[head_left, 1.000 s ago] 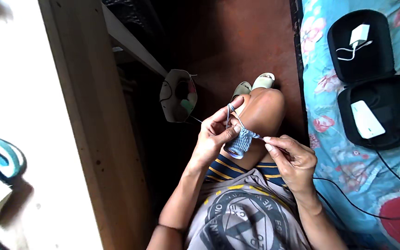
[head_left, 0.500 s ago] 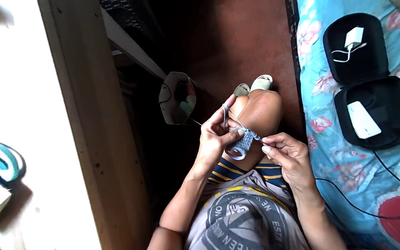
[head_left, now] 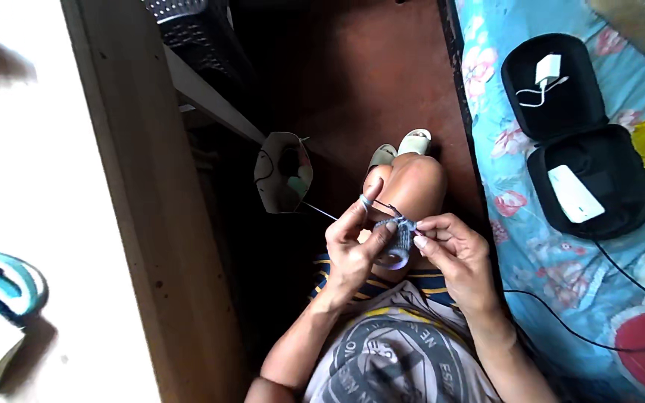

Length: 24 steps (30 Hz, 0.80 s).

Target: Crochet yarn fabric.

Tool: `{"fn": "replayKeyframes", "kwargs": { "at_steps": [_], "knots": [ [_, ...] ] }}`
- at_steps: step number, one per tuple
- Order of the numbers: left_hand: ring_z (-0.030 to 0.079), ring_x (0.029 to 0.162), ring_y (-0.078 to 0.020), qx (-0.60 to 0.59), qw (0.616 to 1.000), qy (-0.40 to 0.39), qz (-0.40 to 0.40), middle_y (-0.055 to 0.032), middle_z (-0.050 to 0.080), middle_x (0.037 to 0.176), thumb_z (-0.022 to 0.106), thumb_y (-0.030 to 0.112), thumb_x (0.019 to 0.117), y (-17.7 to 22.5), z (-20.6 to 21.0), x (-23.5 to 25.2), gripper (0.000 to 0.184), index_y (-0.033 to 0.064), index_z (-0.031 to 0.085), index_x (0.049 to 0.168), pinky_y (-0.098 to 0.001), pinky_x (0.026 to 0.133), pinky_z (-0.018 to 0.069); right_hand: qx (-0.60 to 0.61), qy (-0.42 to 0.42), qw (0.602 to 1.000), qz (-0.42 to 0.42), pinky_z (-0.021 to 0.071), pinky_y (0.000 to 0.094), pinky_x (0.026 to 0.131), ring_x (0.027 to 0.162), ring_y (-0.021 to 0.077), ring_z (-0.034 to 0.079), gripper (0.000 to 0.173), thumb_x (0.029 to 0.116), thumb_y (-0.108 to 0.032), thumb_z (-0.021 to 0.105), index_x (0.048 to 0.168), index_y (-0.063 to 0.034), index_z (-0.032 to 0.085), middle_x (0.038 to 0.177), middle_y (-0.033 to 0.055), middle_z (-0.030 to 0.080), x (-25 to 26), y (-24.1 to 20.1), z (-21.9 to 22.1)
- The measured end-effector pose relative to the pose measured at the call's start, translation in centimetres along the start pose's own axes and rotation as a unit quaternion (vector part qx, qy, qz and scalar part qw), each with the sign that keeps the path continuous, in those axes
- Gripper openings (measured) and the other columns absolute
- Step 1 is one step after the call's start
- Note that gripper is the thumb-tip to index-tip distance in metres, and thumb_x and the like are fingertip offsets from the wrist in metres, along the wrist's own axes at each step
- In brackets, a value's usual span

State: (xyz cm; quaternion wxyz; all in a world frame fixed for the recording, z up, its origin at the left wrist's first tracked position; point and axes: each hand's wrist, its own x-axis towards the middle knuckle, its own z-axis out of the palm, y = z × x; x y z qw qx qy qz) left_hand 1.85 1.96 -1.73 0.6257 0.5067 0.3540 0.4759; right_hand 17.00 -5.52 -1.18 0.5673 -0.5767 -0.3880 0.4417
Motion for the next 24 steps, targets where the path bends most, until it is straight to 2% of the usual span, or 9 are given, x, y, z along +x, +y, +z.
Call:
{"fn": "replayKeyframes", "kwargs": {
  "at_steps": [2, 5, 7, 9, 16, 20, 24],
  "knots": [
    [0.070, 0.078, -0.0087, -0.041, 0.998, 0.003, -0.042, -0.0013, 0.076, 0.091, 0.068, -0.009, 0.0849, 0.2, -0.2, 0.3, 0.059, 0.0066, 0.060, 0.141, -0.0280, 0.076, 0.0601, -0.145, 0.045, 0.982, -0.110, 0.0567, 0.0126, 0.076, 0.083, -0.0018, 0.067, 0.014, 0.0949, 0.000, 0.062, 0.104, 0.0053, 0.071, 0.093, 0.0044, 0.073, -0.6, 0.7, 0.3],
    [0.070, 0.075, -0.0091, -0.087, 0.994, -0.006, -0.066, -0.0039, 0.075, 0.090, 0.066, -0.011, 0.0850, 0.3, -0.6, 0.6, 0.061, 0.0044, 0.057, 0.144, -0.0266, 0.073, 0.0595, -0.299, 0.100, 0.922, -0.225, 0.0513, 0.0139, 0.069, 0.074, 0.0055, 0.063, 0.017, 0.0979, -0.005, 0.061, 0.101, 0.0020, 0.077, 0.082, 0.0111, 0.068, -0.8, 1.4, 0.6],
    [0.070, 0.076, -0.0095, -0.108, 0.991, -0.011, -0.078, -0.0050, 0.075, 0.091, 0.064, -0.012, 0.0860, 0.5, -0.9, 0.8, 0.059, 0.0025, 0.057, 0.143, -0.0267, 0.073, 0.0600, -0.342, 0.109, 0.898, -0.255, 0.0502, 0.0172, 0.066, 0.072, 0.0099, 0.063, 0.018, 0.0986, -0.006, 0.061, 0.101, -0.0011, 0.078, 0.079, 0.0114, 0.067, -0.8, 1.5, 0.6],
    [0.069, 0.073, -0.0093, -0.128, 0.987, -0.014, -0.096, -0.0052, 0.075, 0.089, 0.063, -0.012, 0.0872, 0.6, -1.2, 1.0, 0.057, 0.0025, 0.058, 0.142, -0.0263, 0.071, 0.0595, -0.357, 0.100, 0.890, -0.265, 0.0506, 0.0190, 0.066, 0.073, 0.0116, 0.064, 0.018, 0.0988, -0.006, 0.061, 0.102, -0.0025, 0.078, 0.080, 0.0114, 0.068, -0.8, 1.6, 0.3],
    [0.065, 0.065, -0.0060, -0.184, 0.972, -0.035, -0.141, -0.0040, 0.072, 0.083, 0.057, -0.009, 0.0901, 0.6, -2.3, 1.5, 0.046, 0.0020, 0.065, 0.134, -0.0204, 0.060, 0.0559, -0.318, 0.056, 0.913, -0.249, 0.0503, 0.0172, 0.067, 0.072, 0.0089, 0.063, 0.018, 0.0986, -0.005, 0.061, 0.102, -0.0013, 0.078, 0.079, 0.0113, 0.068, -0.4, 1.5, -0.5],
    [0.064, 0.064, -0.0062, -0.205, 0.965, -0.048, -0.155, -0.0044, 0.070, 0.082, 0.056, -0.008, 0.0902, 0.5, -2.5, 1.6, 0.045, 0.0025, 0.065, 0.133, -0.0202, 0.060, 0.0553, -0.228, 0.019, 0.951, -0.206, 0.0497, 0.0106, 0.070, 0.075, -0.0007, 0.061, 0.017, 0.0977, -0.004, 0.063, 0.103, 0.0018, 0.077, 0.082, 0.0077, 0.068, -0.3, 1.7, -0.9],
    [0.064, 0.067, -0.0063, -0.169, 0.974, -0.057, -0.142, -0.0051, 0.070, 0.086, 0.055, -0.009, 0.0906, 0.7, -2.4, 1.6, 0.048, 0.0013, 0.062, 0.136, -0.0205, 0.062, 0.0554, -0.187, 0.005, 0.967, -0.170, 0.0499, 0.0095, 0.070, 0.075, -0.0034, 0.060, 0.015, 0.0959, -0.003, 0.065, 0.102, 0.0027, 0.077, 0.083, 0.0046, 0.068, -0.1, 1.6, -1.2]
  ]
}}
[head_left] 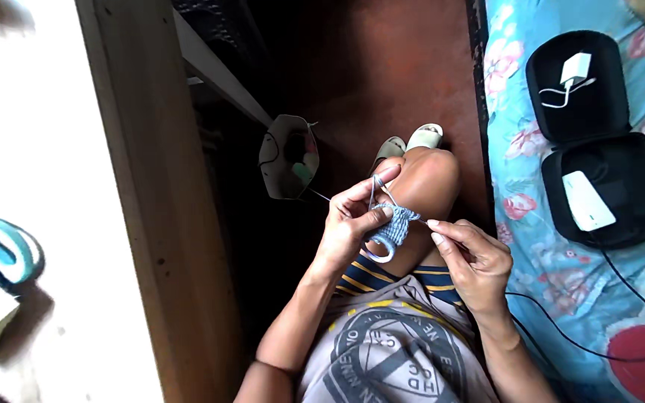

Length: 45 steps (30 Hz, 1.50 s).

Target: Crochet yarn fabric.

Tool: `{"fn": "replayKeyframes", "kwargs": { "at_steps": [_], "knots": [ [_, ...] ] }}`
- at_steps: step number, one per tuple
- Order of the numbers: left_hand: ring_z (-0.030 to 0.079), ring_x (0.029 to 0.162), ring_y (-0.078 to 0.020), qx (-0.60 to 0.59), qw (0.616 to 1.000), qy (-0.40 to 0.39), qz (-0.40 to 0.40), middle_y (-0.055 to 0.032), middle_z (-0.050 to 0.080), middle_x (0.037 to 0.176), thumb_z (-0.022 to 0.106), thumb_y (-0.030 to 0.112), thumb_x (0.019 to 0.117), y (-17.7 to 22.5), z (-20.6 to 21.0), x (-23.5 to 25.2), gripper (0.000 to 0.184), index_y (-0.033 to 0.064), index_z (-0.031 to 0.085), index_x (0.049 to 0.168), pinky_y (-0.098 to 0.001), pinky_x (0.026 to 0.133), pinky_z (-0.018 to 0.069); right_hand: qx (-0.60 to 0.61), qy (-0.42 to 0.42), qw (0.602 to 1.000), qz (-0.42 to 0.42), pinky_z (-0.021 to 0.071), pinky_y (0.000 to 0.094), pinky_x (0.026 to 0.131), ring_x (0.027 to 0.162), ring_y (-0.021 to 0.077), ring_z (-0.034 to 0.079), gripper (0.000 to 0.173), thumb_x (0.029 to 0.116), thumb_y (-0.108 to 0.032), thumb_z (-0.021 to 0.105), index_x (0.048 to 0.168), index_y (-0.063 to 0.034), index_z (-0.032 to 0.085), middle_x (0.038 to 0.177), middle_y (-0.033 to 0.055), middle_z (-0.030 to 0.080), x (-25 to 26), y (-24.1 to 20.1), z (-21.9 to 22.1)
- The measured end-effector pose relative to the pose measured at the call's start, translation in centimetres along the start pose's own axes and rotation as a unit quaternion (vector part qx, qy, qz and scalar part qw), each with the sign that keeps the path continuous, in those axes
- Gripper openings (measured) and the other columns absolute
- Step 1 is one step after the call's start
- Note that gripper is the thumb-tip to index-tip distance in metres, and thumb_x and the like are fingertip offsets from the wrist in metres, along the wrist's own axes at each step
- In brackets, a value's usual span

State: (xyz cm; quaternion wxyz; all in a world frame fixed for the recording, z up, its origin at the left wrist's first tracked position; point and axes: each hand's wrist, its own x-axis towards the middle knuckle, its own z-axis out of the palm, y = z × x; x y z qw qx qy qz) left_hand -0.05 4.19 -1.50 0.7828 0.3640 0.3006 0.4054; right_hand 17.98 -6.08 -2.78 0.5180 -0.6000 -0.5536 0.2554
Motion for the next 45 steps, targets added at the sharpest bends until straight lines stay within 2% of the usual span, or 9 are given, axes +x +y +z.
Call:
{"fn": "replayKeyframes", "kwargs": {
  "at_steps": [6, 13, 18, 23, 26, 30, 35, 41, 45],
  "knots": [
    [0.064, 0.069, -0.0067, 0.046, 0.999, 0.003, 0.020, -0.0045, 0.070, 0.087, 0.058, -0.010, 0.0905, -0.17, 0.40, -0.18, 0.050, -0.0014, 0.059, 0.139, -0.0219, 0.065, 0.0564, 0.091, -0.020, 0.994, 0.051, 0.0585, 0.0158, 0.081, 0.088, 0.0000, 0.069, 0.015, 0.0936, 0.001, 0.064, 0.105, 0.0025, 0.074, 0.097, 0.0019, 0.075, 0.31, 0.17, -0.27],
    [0.063, 0.066, -0.0067, 0.036, 0.999, 0.005, 0.002, -0.0046, 0.069, 0.084, 0.055, -0.009, 0.0902, -0.24, 0.48, -0.07, 0.051, -0.0009, 0.057, 0.141, -0.0212, 0.062, 0.0553, -0.003, -0.011, 1.000, 0.006, 0.0491, 0.0090, 0.067, 0.072, -0.0041, 0.058, 0.016, 0.0954, -0.004, 0.064, 0.101, 0.0017, 0.078, 0.079, 0.0031, 0.066, 0.17, 0.68, -0.63],
    [0.062, 0.065, -0.0062, 0.038, 0.999, 0.007, -0.006, -0.0040, 0.069, 0.083, 0.056, -0.009, 0.0896, -0.41, 0.52, -0.02, 0.053, 0.0000, 0.057, 0.142, -0.0202, 0.061, 0.0544, -0.014, -0.009, 1.000, -0.008, 0.0469, 0.0092, 0.065, 0.070, -0.0039, 0.057, 0.015, 0.0958, -0.006, 0.064, 0.100, -0.0001, 0.078, 0.077, 0.0036, 0.066, 0.16, 0.68, -0.56],
    [0.064, 0.066, -0.0065, 0.032, 0.999, 0.007, -0.004, -0.0041, 0.069, 0.084, 0.056, -0.011, 0.0888, -0.48, 0.62, -0.08, 0.054, -0.0002, 0.056, 0.142, -0.0212, 0.063, 0.0560, 0.096, -0.020, 0.994, 0.047, 0.0579, 0.0147, 0.078, 0.085, -0.0010, 0.068, 0.013, 0.0936, -0.001, 0.066, 0.103, 0.0008, 0.075, 0.092, 0.0006, 0.074, 0.26, 0.45, -0.46],
    [0.064, 0.067, -0.0069, 0.029, 1.000, 0.008, 0.000, -0.0046, 0.070, 0.085, 0.056, -0.010, 0.0896, -0.41, 0.73, -0.15, 0.053, 0.0008, 0.057, 0.142, -0.0213, 0.063, 0.0561, 0.167, -0.026, 0.980, 0.103, 0.0582, 0.0172, 0.075, 0.082, 0.0005, 0.069, 0.016, 0.0920, 0.001, 0.065, 0.105, -0.0022, 0.074, 0.094, -0.0024, 0.075, 0.32, 0.30, -0.43],
    [0.063, 0.065, -0.0065, 0.035, 0.999, 0.009, 0.004, -0.0035, 0.069, 0.083, 0.056, -0.009, 0.0908, -0.27, 0.77, -0.08, 0.054, 0.0033, 0.056, 0.144, -0.0212, 0.061, 0.0557, 0.061, -0.016, 0.996, 0.068, 0.0579, 0.0143, 0.079, 0.085, -0.0012, 0.068, 0.014, 0.0951, -0.003, 0.065, 0.104, 0.0016, 0.075, 0.095, 0.0020, 0.074, 0.14, -0.09, -0.32],
    [0.061, 0.061, -0.0046, 0.015, 1.000, 0.014, -0.012, -0.0024, 0.068, 0.080, 0.054, -0.008, 0.0897, -0.19, 0.68, -0.03, 0.053, 0.0022, 0.058, 0.141, -0.0189, 0.057, 0.0534, -0.066, 0.009, 0.998, -0.007, 0.0472, 0.0123, 0.062, 0.069, -0.0002, 0.059, 0.017, 0.0975, -0.010, 0.065, 0.101, -0.0031, 0.080, 0.078, 0.0050, 0.067, 0.05, -0.09, -0.30],
    [0.060, 0.059, -0.0051, -0.028, 0.999, 0.007, -0.038, -0.0019, 0.065, 0.077, 0.051, -0.007, 0.0898, -0.33, 0.44, 0.00, 0.049, 0.0017, 0.060, 0.137, -0.0194, 0.057, 0.0536, -0.037, -0.005, 0.999, -0.001, 0.0473, 0.0109, 0.063, 0.069, -0.0024, 0.058, 0.016, 0.0967, -0.009, 0.065, 0.101, -0.0020, 0.079, 0.078, 0.0040, 0.068, 0.04, 0.20, -0.50],
    [0.060, 0.059, -0.0043, -0.059, 0.997, -0.002, -0.054, -0.0014, 0.065, 0.076, 0.051, -0.006, 0.0900, -0.33, 0.23, 0.06, 0.048, 0.0025, 0.061, 0.136, -0.0187, 0.057, 0.0535, 0.012, -0.014, 1.000, 0.017, 0.0514, 0.0098, 0.070, 0.076, -0.0042, 0.062, 0.014, 0.0945, -0.005, 0.067, 0.100, 0.0007, 0.078, 0.084, 0.0027, 0.070, 0.12, 0.20, -0.63]
  ]
}}
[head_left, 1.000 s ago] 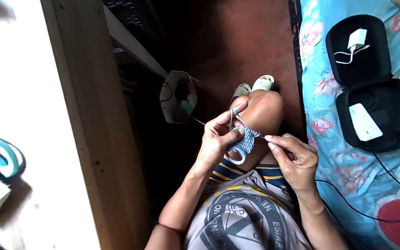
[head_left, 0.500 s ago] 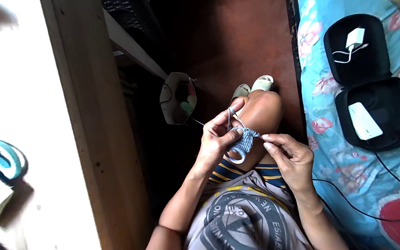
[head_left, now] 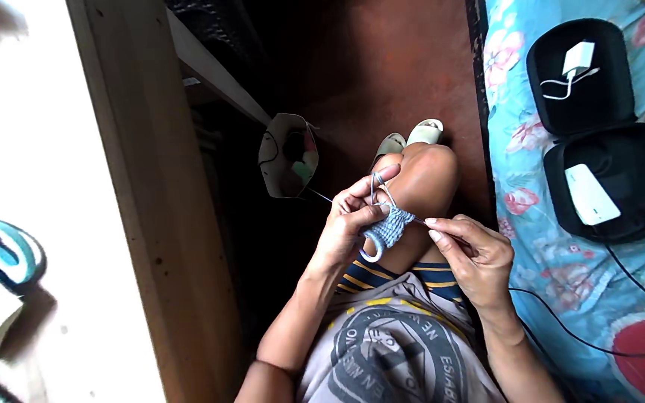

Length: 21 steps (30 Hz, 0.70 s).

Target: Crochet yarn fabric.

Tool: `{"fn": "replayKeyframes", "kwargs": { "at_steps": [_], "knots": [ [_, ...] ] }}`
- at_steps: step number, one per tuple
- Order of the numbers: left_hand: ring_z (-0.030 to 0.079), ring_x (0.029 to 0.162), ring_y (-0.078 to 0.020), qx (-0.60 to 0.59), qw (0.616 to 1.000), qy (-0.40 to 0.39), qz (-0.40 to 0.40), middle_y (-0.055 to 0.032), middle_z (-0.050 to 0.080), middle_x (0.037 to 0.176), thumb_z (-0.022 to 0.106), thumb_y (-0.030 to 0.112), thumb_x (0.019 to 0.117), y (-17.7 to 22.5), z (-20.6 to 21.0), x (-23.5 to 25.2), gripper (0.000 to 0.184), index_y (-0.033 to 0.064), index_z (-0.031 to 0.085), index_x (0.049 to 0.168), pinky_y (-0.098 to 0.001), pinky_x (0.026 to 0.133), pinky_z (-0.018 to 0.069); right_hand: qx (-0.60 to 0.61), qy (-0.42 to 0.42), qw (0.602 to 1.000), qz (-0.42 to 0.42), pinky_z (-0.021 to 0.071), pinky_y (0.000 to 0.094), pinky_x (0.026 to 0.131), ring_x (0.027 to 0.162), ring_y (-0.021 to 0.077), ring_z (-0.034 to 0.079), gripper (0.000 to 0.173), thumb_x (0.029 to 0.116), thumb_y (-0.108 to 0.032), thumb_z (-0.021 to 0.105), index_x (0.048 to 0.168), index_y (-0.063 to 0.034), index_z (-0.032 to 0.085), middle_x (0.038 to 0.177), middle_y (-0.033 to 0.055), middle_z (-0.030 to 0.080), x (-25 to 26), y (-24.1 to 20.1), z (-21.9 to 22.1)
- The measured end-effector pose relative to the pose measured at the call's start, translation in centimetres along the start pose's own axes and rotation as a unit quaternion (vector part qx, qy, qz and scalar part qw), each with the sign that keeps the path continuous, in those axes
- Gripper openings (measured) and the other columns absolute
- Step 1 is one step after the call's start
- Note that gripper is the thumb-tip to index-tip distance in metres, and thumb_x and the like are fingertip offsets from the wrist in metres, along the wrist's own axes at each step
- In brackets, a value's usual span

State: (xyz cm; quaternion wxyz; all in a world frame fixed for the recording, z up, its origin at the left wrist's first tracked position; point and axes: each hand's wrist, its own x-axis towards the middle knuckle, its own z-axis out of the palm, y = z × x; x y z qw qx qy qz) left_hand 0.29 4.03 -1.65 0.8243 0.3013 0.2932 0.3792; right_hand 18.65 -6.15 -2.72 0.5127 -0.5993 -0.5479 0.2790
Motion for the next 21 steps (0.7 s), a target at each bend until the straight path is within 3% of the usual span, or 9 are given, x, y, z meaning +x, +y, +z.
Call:
{"fn": "replayKeyframes", "kwargs": {
  "at_steps": [6, 9, 11, 13, 15, 17, 19, 21],
  "knots": [
    [0.061, 0.062, -0.0050, 0.052, 0.998, -0.002, 0.022, -0.0020, 0.068, 0.080, 0.054, -0.006, 0.0901, 0.0, 0.2, -0.2, 0.048, 0.0020, 0.060, 0.137, -0.0195, 0.059, 0.0540, 0.116, -0.027, 0.991, 0.067, 0.0588, 0.0161, 0.078, 0.085, -0.0002, 0.069, 0.016, 0.0926, 0.000, 0.065, 0.106, -0.0002, 0.074, 0.096, -0.0010, 0.075, 0.2, -0.2, 0.0],
    [0.064, 0.070, -0.0057, 0.110, 0.993, -0.007, 0.051, -0.0037, 0.070, 0.089, 0.056, -0.009, 0.0902, -0.5, 0.7, -0.4, 0.048, 0.0007, 0.060, 0.137, -0.0217, 0.066, 0.0566, 0.201, -0.051, 0.971, 0.116, 0.0529, 0.0146, 0.069, 0.074, -0.0023, 0.062, 0.028, 0.0943, -0.002, 0.064, 0.122, -0.0055, 0.071, 0.088, -0.0059, 0.071, 0.4, -0.1, 0.3],
    [0.065, 0.074, -0.0046, 0.140, 0.988, -0.012, 0.061, -0.0024, 0.071, 0.092, 0.057, -0.009, 0.0891, -1.1, 1.0, -0.4, 0.047, 0.0007, 0.062, 0.135, -0.0211, 0.068, 0.0568, 0.258, -0.078, 0.952, 0.145, 0.0495, 0.0127, 0.066, 0.070, -0.0049, 0.059, 0.036, 0.0963, -0.004, 0.062, 0.131, -0.0093, 0.068, 0.092, -0.0071, 0.073, 0.6, -0.2, 0.6],
    [0.067, 0.078, -0.0052, 0.150, 0.987, -0.018, 0.056, -0.0026, 0.073, 0.096, 0.058, -0.009, 0.0889, -1.5, 1.0, -0.3, 0.045, 0.0007, 0.064, 0.133, -0.0230, 0.074, 0.0582, 0.300, -0.094, 0.935, 0.164, 0.0456, 0.0108, 0.062, 0.068, -0.0069, 0.055, 0.032, 0.0979, -0.004, 0.061, 0.127, -0.0105, 0.071, 0.099, -0.0058, 0.074, 0.8, -0.3, 0.7],
    [0.069, 0.085, -0.0067, 0.158, 0.986, -0.026, 0.050, -0.0029, 0.074, 0.101, 0.062, -0.002, 0.0903, -1.3, 0.2, -0.3, 0.031, 0.0027, 0.072, 0.120, -0.0254, 0.078, 0.0589, 0.333, -0.090, 0.919, 0.189, 0.0393, 0.0096, 0.055, 0.062, -0.0086, 0.049, 0.028, 0.0973, -0.004, 0.061, 0.120, -0.0105, 0.075, 0.095, -0.0055, 0.073, 1.0, -0.3, 0.5],
    [0.068, 0.087, -0.0070, 0.188, 0.980, -0.053, 0.043, -0.0004, 0.074, 0.097, 0.069, 0.013, 0.0926, -0.5, -1.4, -0.2, 0.009, 0.0092, 0.077, 0.092, -0.0263, 0.079, 0.0575, 0.351, -0.086, 0.908, 0.212, 0.0375, 0.0089, 0.052, 0.059, -0.0092, 0.046, 0.026, 0.0959, -0.003, 0.061, 0.116, -0.0097, 0.076, 0.090, -0.0062, 0.072, 1.1, -0.2, 0.0],
    [0.067, 0.083, -0.0048, 0.261, 0.960, -0.100, 0.014, 0.0021, 0.073, 0.093, 0.071, 0.020, 0.0904, 0.9, -3.4, -0.1, 0.016, 0.0125, 0.073, 0.076, -0.0232, 0.073, 0.0572, 0.373, -0.081, 0.895, 0.232, 0.0357, 0.0090, 0.051, 0.056, -0.0091, 0.045, 0.026, 0.0951, -0.002, 0.063, 0.115, -0.0092, 0.077, 0.081, -0.0064, 0.070, 1.3, -0.2, -0.6],
    [0.069, 0.090, -0.0064, 0.337, 0.928, -0.155, -0.020, 0.0026, 0.074, 0.097, 0.071, 0.025, 0.0884, 2.3, -4.9, -0.2, 0.024, 0.0135, 0.068, 0.067, -0.0240, 0.077, 0.0575, 0.368, -0.093, 0.894, 0.238, 0.0347, 0.0091, 0.050, 0.055, -0.0091, 0.043, 0.026, 0.0949, -0.002, 0.062, 0.115, -0.0091, 0.077, 0.078, -0.0068, 0.069, 1.4, -0.2, -1.0]
  ]
}}
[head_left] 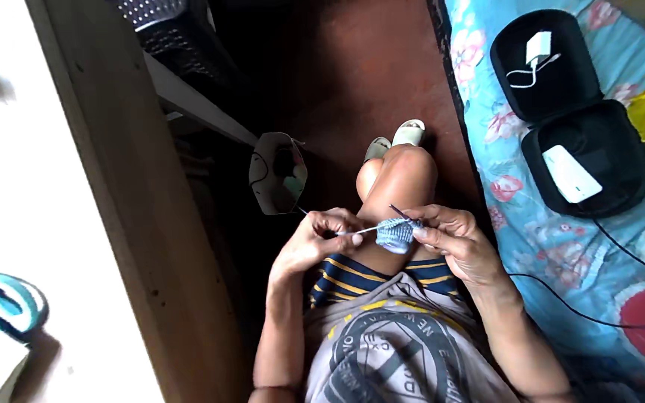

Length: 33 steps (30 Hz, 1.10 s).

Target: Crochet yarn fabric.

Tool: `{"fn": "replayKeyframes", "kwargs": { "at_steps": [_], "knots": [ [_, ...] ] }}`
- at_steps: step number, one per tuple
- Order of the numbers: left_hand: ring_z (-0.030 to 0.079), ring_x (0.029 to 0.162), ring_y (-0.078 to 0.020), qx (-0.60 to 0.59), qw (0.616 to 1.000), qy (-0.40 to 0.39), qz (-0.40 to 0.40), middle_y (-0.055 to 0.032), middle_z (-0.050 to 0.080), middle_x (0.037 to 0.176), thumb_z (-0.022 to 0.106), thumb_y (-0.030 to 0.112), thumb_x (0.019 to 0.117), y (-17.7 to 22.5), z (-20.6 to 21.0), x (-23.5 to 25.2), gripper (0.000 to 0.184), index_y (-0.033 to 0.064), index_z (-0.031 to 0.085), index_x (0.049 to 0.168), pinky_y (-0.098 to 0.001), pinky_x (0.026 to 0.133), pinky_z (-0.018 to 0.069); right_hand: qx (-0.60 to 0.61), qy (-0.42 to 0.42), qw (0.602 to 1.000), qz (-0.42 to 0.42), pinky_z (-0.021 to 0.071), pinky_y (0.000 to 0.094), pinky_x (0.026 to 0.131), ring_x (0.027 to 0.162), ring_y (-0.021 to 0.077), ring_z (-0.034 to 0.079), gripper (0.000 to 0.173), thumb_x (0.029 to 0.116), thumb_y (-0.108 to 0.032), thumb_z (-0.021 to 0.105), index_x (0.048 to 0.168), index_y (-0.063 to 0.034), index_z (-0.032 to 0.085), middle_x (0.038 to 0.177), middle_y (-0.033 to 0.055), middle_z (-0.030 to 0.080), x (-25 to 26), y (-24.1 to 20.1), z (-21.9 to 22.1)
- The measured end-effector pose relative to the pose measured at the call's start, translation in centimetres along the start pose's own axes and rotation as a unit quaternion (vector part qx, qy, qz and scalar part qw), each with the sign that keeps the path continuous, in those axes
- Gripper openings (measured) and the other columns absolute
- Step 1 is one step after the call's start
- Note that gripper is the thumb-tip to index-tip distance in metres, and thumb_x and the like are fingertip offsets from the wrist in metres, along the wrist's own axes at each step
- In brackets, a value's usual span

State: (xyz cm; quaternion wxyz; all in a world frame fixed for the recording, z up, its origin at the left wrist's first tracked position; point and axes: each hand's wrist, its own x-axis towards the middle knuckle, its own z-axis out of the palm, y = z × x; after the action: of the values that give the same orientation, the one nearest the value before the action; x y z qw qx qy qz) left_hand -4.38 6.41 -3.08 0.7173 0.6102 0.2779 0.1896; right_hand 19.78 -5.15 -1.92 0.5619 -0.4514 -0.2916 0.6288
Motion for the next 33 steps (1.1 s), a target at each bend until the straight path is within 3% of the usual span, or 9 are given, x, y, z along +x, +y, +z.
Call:
{"fn": "replayKeyframes", "kwargs": {
  "at_steps": [4, 7, 12, 14, 18, 21, 23, 30, 33],
  "knots": [
    [0.060, 0.129, -0.0224, -0.028, 0.995, -0.064, 0.072, 0.0001, 0.075, 0.112, 0.074, 0.042, 0.0912, 0.0, -1.5, -0.3, 0.035, 0.0186, 0.069, 0.067, -0.0404, 0.112, 0.0451, -0.010, -0.027, 1.000, 0.003, 0.0344, 0.0091, 0.051, 0.055, -0.0095, 0.043, 0.025, 0.0944, -0.004, 0.063, 0.113, -0.0107, 0.078, 0.076, -0.0088, 0.068, 0.2, 0.0, 0.0],
    [0.057, 0.133, -0.0278, -0.026, 0.990, -0.092, 0.100, -0.0024, 0.075, 0.114, 0.073, 0.044, 0.0920, 0.1, -2.0, -0.1, 0.035, 0.0183, 0.070, 0.069, -0.0464, 0.118, 0.0395, 0.008, -0.048, 0.999, -0.003, 0.0338, 0.0087, 0.050, 0.055, -0.0096, 0.042, 0.025, 0.0940, -0.003, 0.064, 0.113, -0.0109, 0.078, 0.077, -0.0081, 0.068, 0.2, -0.3, 0.0],
    [0.063, 0.121, -0.0156, 0.057, 0.994, -0.089, 0.024, 0.0002, 0.075, 0.111, 0.072, 0.038, 0.0919, 0.4, -2.4, -0.9, 0.035, 0.0149, 0.069, 0.066, -0.0332, 0.102, 0.0517, -0.023, -0.042, 0.999, -0.021, 0.0357, 0.0087, 0.050, 0.055, -0.0091, 0.044, 0.026, 0.0920, 0.000, 0.064, 0.111, -0.0098, 0.078, 0.078, -0.0073, 0.070, 0.1, -1.5, -0.8],
    [0.062, 0.125, -0.0198, 0.002, 0.993, -0.081, 0.088, -0.0002, 0.075, 0.112, 0.071, 0.042, 0.0940, 0.5, -1.9, -0.8, 0.035, 0.0182, 0.069, 0.069, -0.0377, 0.107, 0.0499, -0.040, -0.045, 0.998, -0.033, 0.0373, 0.0085, 0.051, 0.056, -0.0091, 0.046, 0.025, 0.0929, 0.000, 0.064, 0.112, -0.0089, 0.078, 0.082, -0.0065, 0.071, 0.2, -1.7, -1.0],
    [0.058, 0.132, -0.0256, -0.156, 0.958, -0.012, 0.239, -0.0037, 0.068, 0.132, 0.072, 0.037, 0.0911, 1.3, 2.1, 1.5, 0.024, 0.0244, 0.079, 0.111, -0.0448, 0.112, 0.0454, -0.050, -0.049, 0.997, -0.037, 0.0378, 0.0087, 0.052, 0.057, -0.0087, 0.046, 0.027, 0.0931, 0.002, 0.062, 0.114, -0.0074, 0.076, 0.087, -0.0057, 0.072, 0.0, -1.9, -0.5],
    [0.065, 0.118, -0.0188, -0.136, 0.969, 0.039, 0.200, -0.0031, 0.067, 0.133, 0.078, 0.019, 0.0880, 1.9, 4.8, 2.9, 0.068, 0.0264, 0.051, 0.150, -0.0375, 0.102, 0.0526, -0.064, -0.035, 0.996, -0.050, 0.0392, 0.0091, 0.054, 0.059, -0.0080, 0.047, 0.028, 0.0950, 0.001, 0.060, 0.117, -0.0073, 0.076, 0.090, -0.0055, 0.072, -0.3, -1.8, 0.1],
    [0.069, 0.100, -0.0147, -0.114, 0.978, 0.071, 0.163, -0.0041, 0.069, 0.122, 0.071, -0.003, 0.0863, 2.3, 6.0, 3.3, 0.089, 0.0216, 0.029, 0.161, -0.0319, 0.089, 0.0582, -0.103, -0.005, 0.993, -0.063, 0.0412, 0.0099, 0.056, 0.062, -0.0071, 0.049, 0.030, 0.0956, 0.000, 0.058, 0.119, -0.0082, 0.075, 0.093, -0.0060, 0.072, -0.6, -1.8, 0.4],
    [0.070, 0.074, -0.0104, -0.098, 0.976, 0.169, 0.099, -0.0032, 0.073, 0.090, 0.065, -0.011, 0.0853, 3.0, 7.7, 3.3, 0.096, 0.0189, 0.018, 0.163, -0.0251, 0.068, 0.0600, -0.302, 0.099, 0.936, -0.154, 0.0531, 0.0131, 0.068, 0.073, -0.0033, 0.062, 0.019, 0.0978, -0.006, 0.058, 0.116, -0.0035, 0.063, 0.085, -0.0036, 0.067, -1.6, -1.0, 1.7],
    [0.071, 0.077, -0.0092, -0.034, 0.968, 0.210, 0.134, -0.0017, 0.073, 0.092, 0.064, -0.012, 0.0855, 2.6, 8.4, 3.1, 0.092, 0.0124, 0.020, 0.163, -0.0274, 0.074, 0.0612, -0.434, 0.148, 0.866, -0.199, 0.0534, 0.0161, 0.067, 0.072, 0.0007, 0.064, 0.013, 0.0980, -0.012, 0.059, 0.102, -0.0025, 0.068, 0.081, 0.0026, 0.070, -1.6, -0.3, 2.1]
  ]
}}
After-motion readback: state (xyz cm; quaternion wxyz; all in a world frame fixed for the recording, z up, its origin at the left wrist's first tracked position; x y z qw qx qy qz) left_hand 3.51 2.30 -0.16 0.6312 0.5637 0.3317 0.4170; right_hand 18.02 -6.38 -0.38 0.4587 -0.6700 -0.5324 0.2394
